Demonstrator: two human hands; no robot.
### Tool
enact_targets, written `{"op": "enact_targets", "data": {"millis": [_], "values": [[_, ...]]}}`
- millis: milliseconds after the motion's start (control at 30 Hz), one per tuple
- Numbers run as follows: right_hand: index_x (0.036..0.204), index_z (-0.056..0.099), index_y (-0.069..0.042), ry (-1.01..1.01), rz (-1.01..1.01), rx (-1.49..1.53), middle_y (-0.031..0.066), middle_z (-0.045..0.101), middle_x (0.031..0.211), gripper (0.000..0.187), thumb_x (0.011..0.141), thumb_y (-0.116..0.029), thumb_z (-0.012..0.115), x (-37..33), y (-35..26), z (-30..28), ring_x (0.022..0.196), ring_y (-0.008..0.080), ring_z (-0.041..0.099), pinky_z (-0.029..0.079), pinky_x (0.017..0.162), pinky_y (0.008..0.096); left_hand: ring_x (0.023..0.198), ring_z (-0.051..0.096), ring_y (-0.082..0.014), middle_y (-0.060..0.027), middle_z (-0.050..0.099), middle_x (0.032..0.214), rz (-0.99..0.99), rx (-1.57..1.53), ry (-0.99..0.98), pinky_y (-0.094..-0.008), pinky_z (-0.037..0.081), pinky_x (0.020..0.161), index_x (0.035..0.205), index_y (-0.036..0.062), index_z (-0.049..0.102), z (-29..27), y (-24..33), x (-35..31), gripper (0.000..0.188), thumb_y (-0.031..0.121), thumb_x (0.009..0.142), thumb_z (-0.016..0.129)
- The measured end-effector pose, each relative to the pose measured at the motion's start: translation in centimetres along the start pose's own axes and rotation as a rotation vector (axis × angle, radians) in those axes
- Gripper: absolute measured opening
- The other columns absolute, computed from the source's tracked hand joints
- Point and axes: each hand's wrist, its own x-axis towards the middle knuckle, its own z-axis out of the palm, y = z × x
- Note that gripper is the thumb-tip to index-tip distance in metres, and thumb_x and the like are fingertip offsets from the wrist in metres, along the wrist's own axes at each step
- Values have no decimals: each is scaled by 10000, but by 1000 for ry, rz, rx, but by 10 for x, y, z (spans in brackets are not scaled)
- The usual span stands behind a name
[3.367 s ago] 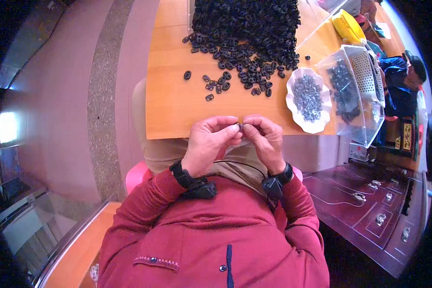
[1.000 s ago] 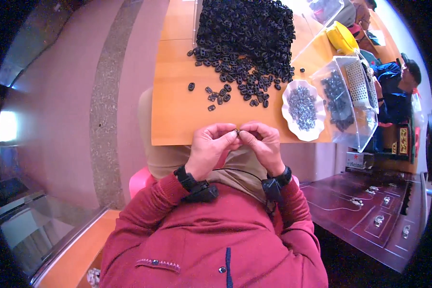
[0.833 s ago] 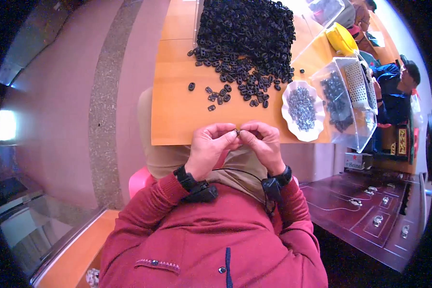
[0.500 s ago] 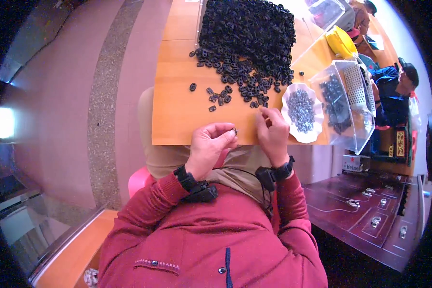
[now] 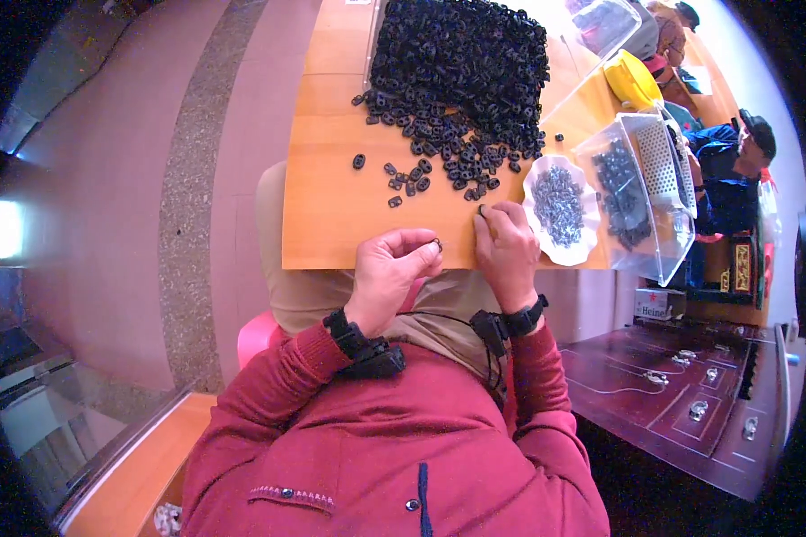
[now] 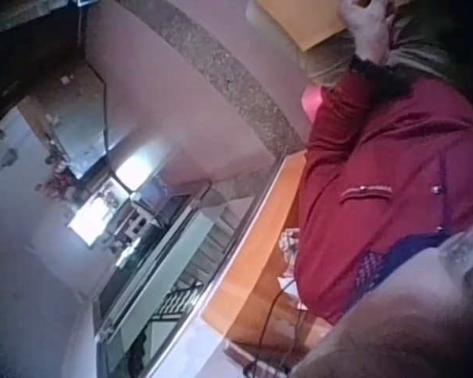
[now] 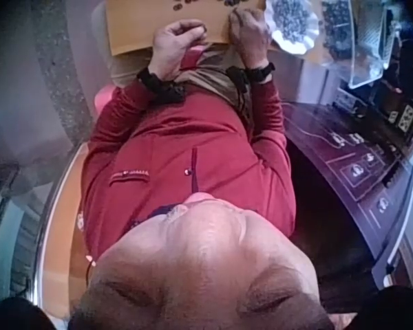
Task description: The person picks up a black plastic cord lock and a metal spring from the table, inserts the spring into the cord lock, and places the assembled piece into a white dish.
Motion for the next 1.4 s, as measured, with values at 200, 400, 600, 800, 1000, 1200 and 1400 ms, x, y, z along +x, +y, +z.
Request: {"op": "enact_targets", "data": {"millis": [200,400,600,800,1000,1200,1400], "values": [[922,654,-39,-115,38,129,129,630,862,136,796,-91,659,-4,3,-8,735,303,633,502,643,385,727,642,-151,-84,649,845,-4,2,17,-313,585,684,1005,-23,611,-1,-3,1,145,39,876,640],[943,643,-39,-222,18,165,151,626,882,158,793,-90,647,-1,5,-16,788,329,635,504,689,394,738,641,-147,-76,651,847,7,25,17,-313,585,686,1003,-18,619,-1,-4,2,144,41,874,644],[957,649,-25,-314,0,146,152,630,906,173,787,-60,644,1,1,-21,793,336,633,502,702,384,756,646,-145,-78,659,861,1,20,21,-301,578,704,1003,-17,630,1,-1,0,147,38,868,647],[946,667,-33,-266,83,325,164,656,846,144,826,-113,657,-7,5,-14,768,304,651,513,677,368,760,649,-141,-77,665,867,13,34,22,-289,571,718,998,-11,637,0,-1,1,141,40,867,647],[1040,657,55,-311,347,815,75,691,858,194,859,-15,657,-21,5,-1,696,88,629,527,620,237,763,651,-141,-77,666,870,9,27,36,-286,568,709,1007,-4,632,-1,-3,1,145,41,870,648],[1116,632,52,-426,471,1114,95,690,921,247,873,5,633,-25,-8,0,792,133,664,566,712,268,760,651,-141,-80,670,883,18,-34,70,-270,561,709,1013,-7,623,-1,-5,3,143,45,881,639],[1157,600,65,-481,559,1300,137,685,986,275,890,-2,612,-26,-14,2,840,187,681,580,744,298,778,658,-145,-92,676,910,49,-27,108,-261,556,726,1026,-17,616,1,-3,2,146,35,890,625]]}}
